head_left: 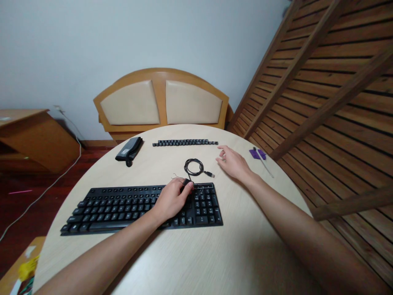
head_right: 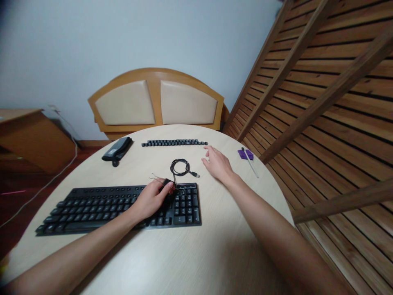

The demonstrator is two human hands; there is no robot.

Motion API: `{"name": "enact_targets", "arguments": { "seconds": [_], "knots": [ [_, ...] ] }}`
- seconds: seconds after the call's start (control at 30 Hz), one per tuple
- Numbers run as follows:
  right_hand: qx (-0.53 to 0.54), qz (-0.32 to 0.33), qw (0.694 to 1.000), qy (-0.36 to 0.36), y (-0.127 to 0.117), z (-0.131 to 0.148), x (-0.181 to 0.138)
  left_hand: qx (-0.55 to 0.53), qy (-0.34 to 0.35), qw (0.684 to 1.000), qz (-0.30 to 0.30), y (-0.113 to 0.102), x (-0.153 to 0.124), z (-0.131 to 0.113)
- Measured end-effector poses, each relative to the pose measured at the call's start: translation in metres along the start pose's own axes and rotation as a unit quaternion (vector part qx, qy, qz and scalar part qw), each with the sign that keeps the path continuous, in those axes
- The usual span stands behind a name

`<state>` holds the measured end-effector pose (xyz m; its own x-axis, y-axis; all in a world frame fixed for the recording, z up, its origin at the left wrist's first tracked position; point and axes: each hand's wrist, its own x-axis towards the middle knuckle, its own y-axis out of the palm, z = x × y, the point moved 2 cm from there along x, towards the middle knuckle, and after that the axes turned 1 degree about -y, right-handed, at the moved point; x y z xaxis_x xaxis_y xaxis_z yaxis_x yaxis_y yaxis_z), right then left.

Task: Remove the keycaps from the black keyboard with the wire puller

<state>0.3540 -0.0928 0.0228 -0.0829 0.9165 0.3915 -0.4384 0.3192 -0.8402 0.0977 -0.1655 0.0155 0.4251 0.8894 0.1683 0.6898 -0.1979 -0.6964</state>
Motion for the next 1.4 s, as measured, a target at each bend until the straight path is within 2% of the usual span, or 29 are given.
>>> {"name": "enact_targets", "arguments": {
  "seconds": [0.17,0.23,0.37,0.67,1.4],
  "knots": [
    [0.173,-0.022,0.981,-0.083,-0.009,0.042,-0.045,-0.006,-0.001,1.000,-0.005,-0.002,-0.001,-0.002],
    [0.208,0.031,0.969,-0.127,-0.005,0.052,-0.059,-0.009,-0.003,1.000,-0.005,-0.003,-0.002,-0.002],
    [0.208,0.131,0.948,-0.201,-0.001,0.059,-0.075,-0.018,-0.004,1.000,-0.013,-0.003,-0.002,-0.002],
    [0.209,0.169,0.940,-0.210,-0.003,0.061,-0.079,-0.009,0.006,1.000,-0.014,-0.003,-0.004,-0.003],
    [0.235,0.191,0.935,-0.183,0.000,0.059,-0.079,-0.065,-0.013,0.998,-0.021,0.000,-0.004,-0.001]
  ]
}}
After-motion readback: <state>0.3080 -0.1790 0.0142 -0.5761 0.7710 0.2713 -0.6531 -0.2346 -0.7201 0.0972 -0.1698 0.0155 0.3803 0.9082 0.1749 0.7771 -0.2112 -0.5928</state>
